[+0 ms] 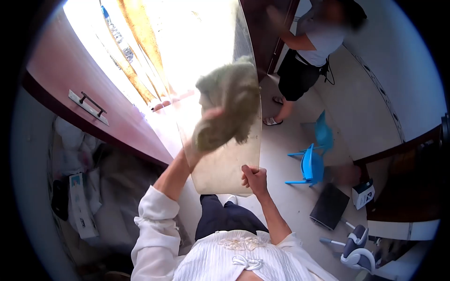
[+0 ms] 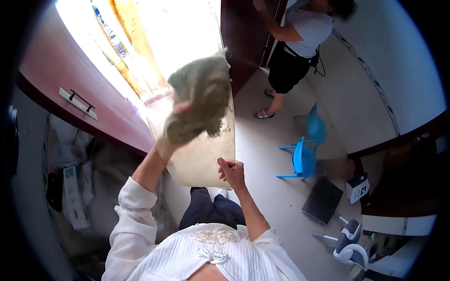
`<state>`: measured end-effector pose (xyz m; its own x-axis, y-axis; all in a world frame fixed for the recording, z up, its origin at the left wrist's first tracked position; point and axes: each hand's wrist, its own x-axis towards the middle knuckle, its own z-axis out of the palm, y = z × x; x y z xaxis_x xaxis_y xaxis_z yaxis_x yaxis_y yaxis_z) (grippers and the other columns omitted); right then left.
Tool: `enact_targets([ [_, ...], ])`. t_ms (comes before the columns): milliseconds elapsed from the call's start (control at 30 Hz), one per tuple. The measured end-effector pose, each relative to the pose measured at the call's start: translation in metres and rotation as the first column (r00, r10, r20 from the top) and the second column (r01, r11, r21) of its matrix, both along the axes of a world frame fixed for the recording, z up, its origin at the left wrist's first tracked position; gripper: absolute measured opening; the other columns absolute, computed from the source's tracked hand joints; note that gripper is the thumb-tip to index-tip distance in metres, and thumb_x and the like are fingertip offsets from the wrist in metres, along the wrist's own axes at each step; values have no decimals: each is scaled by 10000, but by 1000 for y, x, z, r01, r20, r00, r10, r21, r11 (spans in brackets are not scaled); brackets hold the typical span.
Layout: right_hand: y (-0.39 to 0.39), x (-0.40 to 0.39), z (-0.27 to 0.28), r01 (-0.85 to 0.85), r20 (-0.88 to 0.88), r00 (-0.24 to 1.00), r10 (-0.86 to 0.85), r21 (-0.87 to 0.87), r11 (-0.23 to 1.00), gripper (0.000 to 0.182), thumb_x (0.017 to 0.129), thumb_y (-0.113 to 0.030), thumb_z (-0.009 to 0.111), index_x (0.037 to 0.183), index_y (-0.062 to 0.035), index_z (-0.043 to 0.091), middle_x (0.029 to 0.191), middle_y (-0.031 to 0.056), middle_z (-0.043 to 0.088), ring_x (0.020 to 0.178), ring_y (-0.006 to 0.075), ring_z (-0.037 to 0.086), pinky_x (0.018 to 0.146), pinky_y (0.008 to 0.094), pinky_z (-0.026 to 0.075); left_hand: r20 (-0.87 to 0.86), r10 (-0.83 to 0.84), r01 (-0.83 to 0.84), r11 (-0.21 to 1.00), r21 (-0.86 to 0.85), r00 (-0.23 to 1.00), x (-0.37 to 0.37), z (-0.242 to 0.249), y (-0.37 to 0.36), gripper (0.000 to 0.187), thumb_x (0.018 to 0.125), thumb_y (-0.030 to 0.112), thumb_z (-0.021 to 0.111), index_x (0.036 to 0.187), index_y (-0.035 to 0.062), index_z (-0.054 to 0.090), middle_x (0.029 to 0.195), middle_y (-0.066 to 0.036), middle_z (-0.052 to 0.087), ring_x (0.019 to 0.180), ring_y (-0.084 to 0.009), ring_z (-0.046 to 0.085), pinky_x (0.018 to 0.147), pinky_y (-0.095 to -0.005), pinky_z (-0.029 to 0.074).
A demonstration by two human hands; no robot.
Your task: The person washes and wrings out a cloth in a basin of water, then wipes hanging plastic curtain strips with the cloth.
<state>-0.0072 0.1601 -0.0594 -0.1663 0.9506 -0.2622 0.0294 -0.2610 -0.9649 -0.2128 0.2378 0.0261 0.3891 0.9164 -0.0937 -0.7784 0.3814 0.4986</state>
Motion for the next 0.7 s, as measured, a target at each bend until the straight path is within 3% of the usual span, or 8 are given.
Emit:
enact_targets([
  [67,3,9,5,46,-3,999,-46,34,998,369,817,-288,613,578,-8,582,487,26,533,389,91,522,351,206,387,-325,-102,136,987,81,940,-10,-85,-32,378,826,224,530,1149,26,521,1118,-114,562,1041,-212,529,920,-351,407],
  [133,2,20,0,48,29,998,-49,38,998,354,813,-284,618,592,-9,591,498,25,542,382,84,507,353,210,382,-293,-87,5,963,-270,952,10,-96,-80,383,822,212,527,1131,-14,522,1082,-120,574,947,-188,570,816,-286,459],
  [167,2,25,0,16,61,998,-20,70,997,337,809,-285,622,613,-11,604,504,18,544,376,74,489,354,212,375,-448,-154,137,988,-69,881,-10,-118,-97,373,829,210,517,1124,-18,526,1048,-104,590,906,-170,586,762,-256,472],
  [200,4,28,-1,19,59,998,-23,66,998,337,809,-285,622,613,-11,604,504,18,544,376,74,489,354,212,375,-619,-317,168,943,-287,719,-7,-114,-104,306,838,229,570,1088,55,550,859,-41,606,612,-76,526,520,-199,422],
  [400,14,17,23,65,28,997,-70,155,986,335,827,-302,617,657,-14,622,529,12,549,371,58,467,334,206,341,-491,416,-525,845,-102,765,-17,-103,-155,245,838,217,506,970,23,576,891,-15,561,834,-117,512,779,-253,399],
  [500,7,4,38,80,-28,997,-77,155,985,287,849,-284,593,787,-10,654,530,-6,529,360,55,444,330,207,325,-548,492,-614,788,-50,676,-18,-70,-166,213,828,189,505,930,19,582,887,-35,570,832,-143,528,751,-268,420],
  [600,6,6,40,17,-65,998,-4,196,980,277,869,-257,571,993,-22,648,550,-31,512,353,44,410,332,205,309,-772,633,-282,731,622,-62,-10,-59,-184,234,817,193,509,948,7,561,899,-63,569,853,-169,534,770,-311,441],
  [700,1,20,40,26,-51,999,-17,187,982,308,872,-238,570,1098,-34,607,571,-49,483,356,31,383,342,200,293,-835,548,-129,826,549,-48,4,-52,-189,205,812,193,518,929,27,548,868,-64,567,842,-187,533,794,-346,431],
])
